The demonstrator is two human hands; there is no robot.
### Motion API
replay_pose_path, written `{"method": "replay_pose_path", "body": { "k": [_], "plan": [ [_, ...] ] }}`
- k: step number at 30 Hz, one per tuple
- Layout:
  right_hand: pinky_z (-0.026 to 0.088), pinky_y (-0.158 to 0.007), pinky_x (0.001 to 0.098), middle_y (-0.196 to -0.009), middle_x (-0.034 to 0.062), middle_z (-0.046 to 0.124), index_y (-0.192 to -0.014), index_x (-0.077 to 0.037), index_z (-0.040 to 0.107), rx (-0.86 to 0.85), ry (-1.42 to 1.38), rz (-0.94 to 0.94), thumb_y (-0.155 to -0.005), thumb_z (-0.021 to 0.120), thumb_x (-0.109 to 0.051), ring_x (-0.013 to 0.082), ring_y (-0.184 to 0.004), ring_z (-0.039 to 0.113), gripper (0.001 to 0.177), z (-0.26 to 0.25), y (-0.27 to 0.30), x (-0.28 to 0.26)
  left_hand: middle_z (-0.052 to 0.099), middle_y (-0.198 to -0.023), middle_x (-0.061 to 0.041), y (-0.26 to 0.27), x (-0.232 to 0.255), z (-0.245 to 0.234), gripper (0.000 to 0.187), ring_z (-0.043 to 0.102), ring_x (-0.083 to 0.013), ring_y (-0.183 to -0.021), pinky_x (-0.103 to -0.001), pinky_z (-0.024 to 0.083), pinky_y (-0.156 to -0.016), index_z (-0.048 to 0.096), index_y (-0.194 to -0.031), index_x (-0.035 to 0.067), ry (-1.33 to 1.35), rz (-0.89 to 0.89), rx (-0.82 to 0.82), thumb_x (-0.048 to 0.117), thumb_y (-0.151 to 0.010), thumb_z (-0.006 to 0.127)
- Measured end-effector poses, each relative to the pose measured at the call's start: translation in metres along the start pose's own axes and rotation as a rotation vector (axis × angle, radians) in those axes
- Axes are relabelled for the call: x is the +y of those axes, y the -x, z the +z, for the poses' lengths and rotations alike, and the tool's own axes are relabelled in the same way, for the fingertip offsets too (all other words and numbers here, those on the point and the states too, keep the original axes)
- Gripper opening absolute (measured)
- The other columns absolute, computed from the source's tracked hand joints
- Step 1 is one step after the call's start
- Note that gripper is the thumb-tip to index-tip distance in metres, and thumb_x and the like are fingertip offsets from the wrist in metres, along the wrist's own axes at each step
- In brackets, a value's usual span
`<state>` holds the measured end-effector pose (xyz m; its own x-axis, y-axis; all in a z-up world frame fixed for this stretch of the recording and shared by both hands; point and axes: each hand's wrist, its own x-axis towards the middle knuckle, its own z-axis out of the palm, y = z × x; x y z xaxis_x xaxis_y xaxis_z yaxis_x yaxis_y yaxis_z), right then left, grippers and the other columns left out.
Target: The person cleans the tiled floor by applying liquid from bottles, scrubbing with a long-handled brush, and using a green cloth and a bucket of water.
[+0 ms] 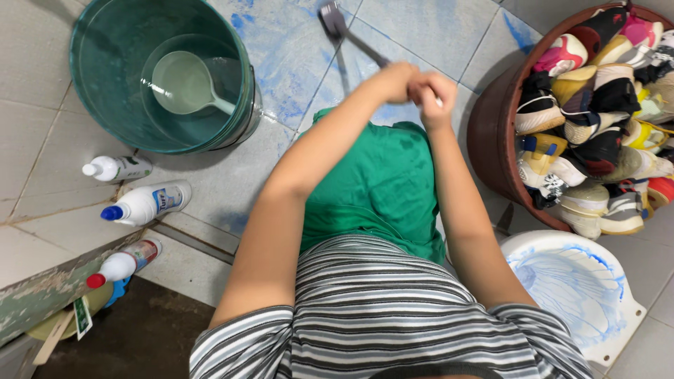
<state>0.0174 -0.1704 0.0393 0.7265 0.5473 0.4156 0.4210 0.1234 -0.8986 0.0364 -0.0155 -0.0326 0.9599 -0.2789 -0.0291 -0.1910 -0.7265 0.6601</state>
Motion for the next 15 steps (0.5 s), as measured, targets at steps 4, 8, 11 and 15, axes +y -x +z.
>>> {"method": "replay_pose_path", "body": {
  "k": [4,8,11,15],
  "plan": [
    [0.042,-0.058,0.0257,-0.073,0.0072,0.061,-0.088,0.005,0.067,-0.124,-0.062,0.078,-0.091,0.047,0.002,0.0108,-0.062,0.053,0.02,0.004,-0.032,0.012,0.068,-0.114,-0.02,0.005,-0.028,-0.002,0.038,0.063,-0.0399,-0.11,-0.045,0.053,-0.091,0.067,-0.103,0.006,0.123,-0.105,0.26,0.026,-0.077,0.085],
    [0.042,-0.057,0.0261,-0.077,0.0074,0.063,-0.09,0.005,0.067,-0.108,-0.066,0.126,-0.094,0.048,-0.001,0.0112,-0.064,0.053,0.02,-0.038,-0.023,-0.018,0.066,-0.126,-0.019,0.006,-0.005,0.001,0.054,0.061,-0.038,-0.121,-0.044,0.051,-0.101,0.06,-0.128,0.008,0.272,0.152,0.195,0.018,-0.08,0.083],
    [0.033,-0.05,0.0235,-0.075,0.0081,0.059,-0.092,0.006,0.067,-0.032,-0.088,0.205,-0.097,0.051,-0.004,0.0103,-0.054,0.046,0.02,-0.085,0.027,-0.064,0.065,-0.13,-0.02,0.014,0.038,0.003,0.064,0.063,-0.0357,-0.122,-0.043,0.051,-0.102,0.053,-0.138,0.008,0.406,0.414,-0.018,0.015,-0.081,0.08],
    [0.037,-0.047,0.0244,-0.072,0.0133,0.059,-0.092,0.01,0.066,0.134,-0.071,0.22,-0.092,0.047,-0.004,0.011,-0.046,0.042,0.023,-0.129,0.107,-0.13,0.069,-0.122,-0.018,0.042,0.098,-0.008,0.066,0.066,-0.0364,-0.11,-0.047,0.052,-0.091,0.05,-0.146,0.022,0.199,0.311,-0.394,0.018,-0.083,0.068]
  ]
}}
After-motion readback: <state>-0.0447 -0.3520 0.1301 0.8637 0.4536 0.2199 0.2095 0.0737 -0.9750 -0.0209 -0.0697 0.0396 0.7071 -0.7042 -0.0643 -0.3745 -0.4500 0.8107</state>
